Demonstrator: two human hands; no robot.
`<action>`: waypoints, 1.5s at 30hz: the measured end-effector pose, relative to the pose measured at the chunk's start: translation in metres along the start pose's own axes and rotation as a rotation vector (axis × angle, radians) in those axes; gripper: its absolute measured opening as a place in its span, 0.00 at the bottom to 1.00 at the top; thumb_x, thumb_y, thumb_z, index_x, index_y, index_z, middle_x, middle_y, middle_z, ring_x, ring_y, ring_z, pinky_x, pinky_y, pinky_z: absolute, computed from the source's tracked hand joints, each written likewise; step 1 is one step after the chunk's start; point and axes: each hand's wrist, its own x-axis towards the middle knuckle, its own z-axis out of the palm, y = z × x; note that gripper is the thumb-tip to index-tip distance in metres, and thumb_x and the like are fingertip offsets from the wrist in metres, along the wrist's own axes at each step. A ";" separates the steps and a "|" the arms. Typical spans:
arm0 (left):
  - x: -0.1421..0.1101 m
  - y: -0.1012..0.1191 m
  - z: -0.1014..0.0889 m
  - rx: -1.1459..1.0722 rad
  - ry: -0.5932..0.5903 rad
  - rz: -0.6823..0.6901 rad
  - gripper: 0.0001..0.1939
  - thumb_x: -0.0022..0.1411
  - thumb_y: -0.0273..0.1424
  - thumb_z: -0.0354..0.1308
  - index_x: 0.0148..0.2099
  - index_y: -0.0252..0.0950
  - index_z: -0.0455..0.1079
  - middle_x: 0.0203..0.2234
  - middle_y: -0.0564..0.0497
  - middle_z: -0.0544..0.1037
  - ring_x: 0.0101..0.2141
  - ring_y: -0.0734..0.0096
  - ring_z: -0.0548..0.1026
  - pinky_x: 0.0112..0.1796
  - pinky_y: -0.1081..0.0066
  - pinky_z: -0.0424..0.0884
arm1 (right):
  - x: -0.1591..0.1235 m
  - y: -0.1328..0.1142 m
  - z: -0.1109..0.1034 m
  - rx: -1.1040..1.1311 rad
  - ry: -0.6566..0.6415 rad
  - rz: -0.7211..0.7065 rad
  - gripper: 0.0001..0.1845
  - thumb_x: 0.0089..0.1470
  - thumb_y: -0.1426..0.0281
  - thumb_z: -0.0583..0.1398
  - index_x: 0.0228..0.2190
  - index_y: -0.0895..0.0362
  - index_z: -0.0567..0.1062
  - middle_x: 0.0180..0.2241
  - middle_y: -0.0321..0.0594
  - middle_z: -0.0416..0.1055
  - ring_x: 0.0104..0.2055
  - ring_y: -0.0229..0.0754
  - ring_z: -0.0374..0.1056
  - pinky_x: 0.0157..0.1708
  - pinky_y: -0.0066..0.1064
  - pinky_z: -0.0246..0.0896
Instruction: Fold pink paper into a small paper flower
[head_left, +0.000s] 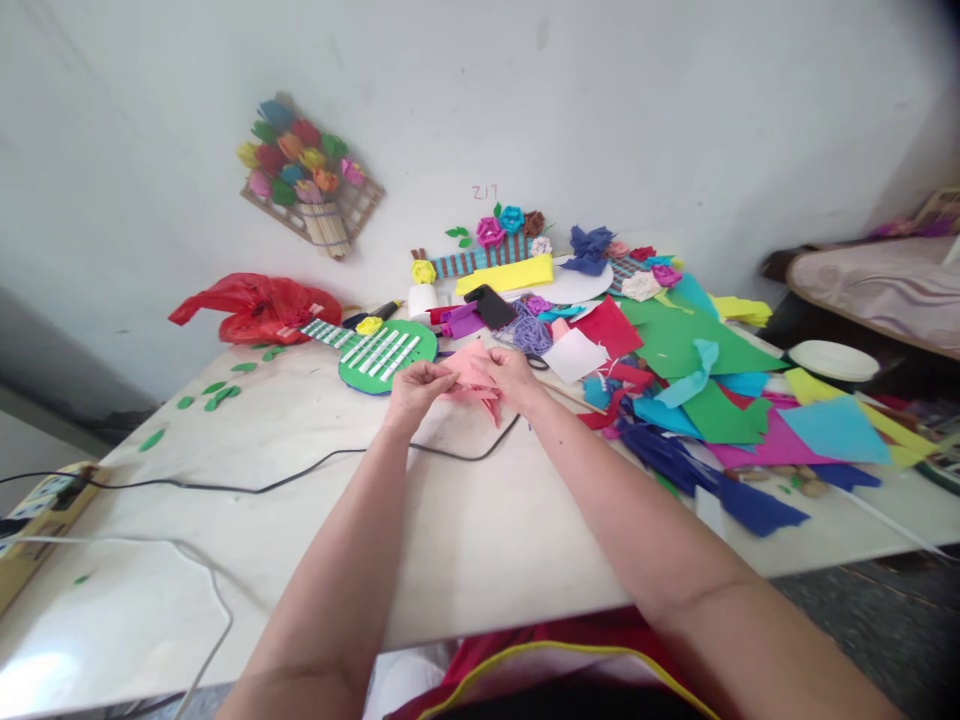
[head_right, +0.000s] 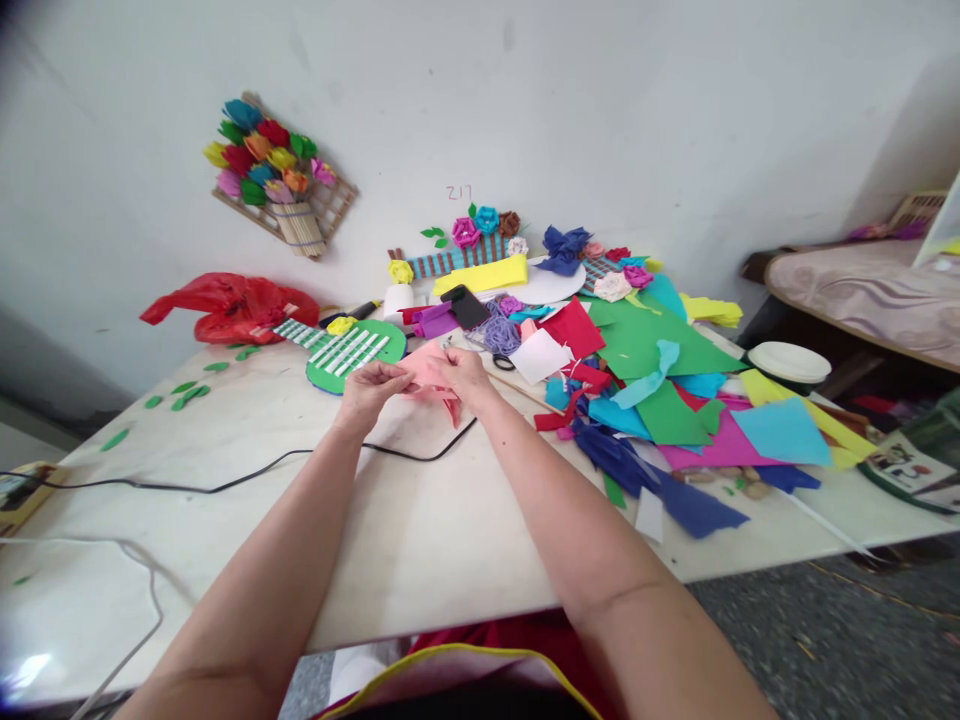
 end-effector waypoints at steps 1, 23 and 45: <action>0.000 0.000 0.000 0.001 0.004 -0.005 0.15 0.37 0.33 0.69 0.24 0.31 0.67 0.20 0.50 0.75 0.23 0.71 0.75 0.29 0.71 0.70 | 0.000 0.000 0.000 -0.007 0.008 -0.002 0.18 0.40 0.58 0.59 0.17 0.56 0.60 0.15 0.29 0.51 0.18 0.31 0.50 0.15 0.25 0.46; -0.001 -0.009 -0.002 0.005 -0.122 -0.106 0.17 0.42 0.39 0.66 0.26 0.31 0.67 0.20 0.50 0.76 0.23 0.69 0.75 0.29 0.70 0.70 | 0.002 0.006 0.002 -0.073 0.015 -0.025 0.16 0.41 0.59 0.58 0.18 0.58 0.62 0.17 0.30 0.57 0.20 0.32 0.53 0.18 0.25 0.48; 0.002 -0.009 -0.005 -0.032 -0.125 -0.198 0.23 0.48 0.49 0.59 0.26 0.31 0.68 0.20 0.46 0.76 0.20 0.68 0.74 0.24 0.70 0.70 | 0.004 0.008 0.006 -0.104 0.043 -0.032 0.14 0.41 0.61 0.57 0.18 0.57 0.62 0.18 0.30 0.57 0.23 0.33 0.54 0.20 0.25 0.48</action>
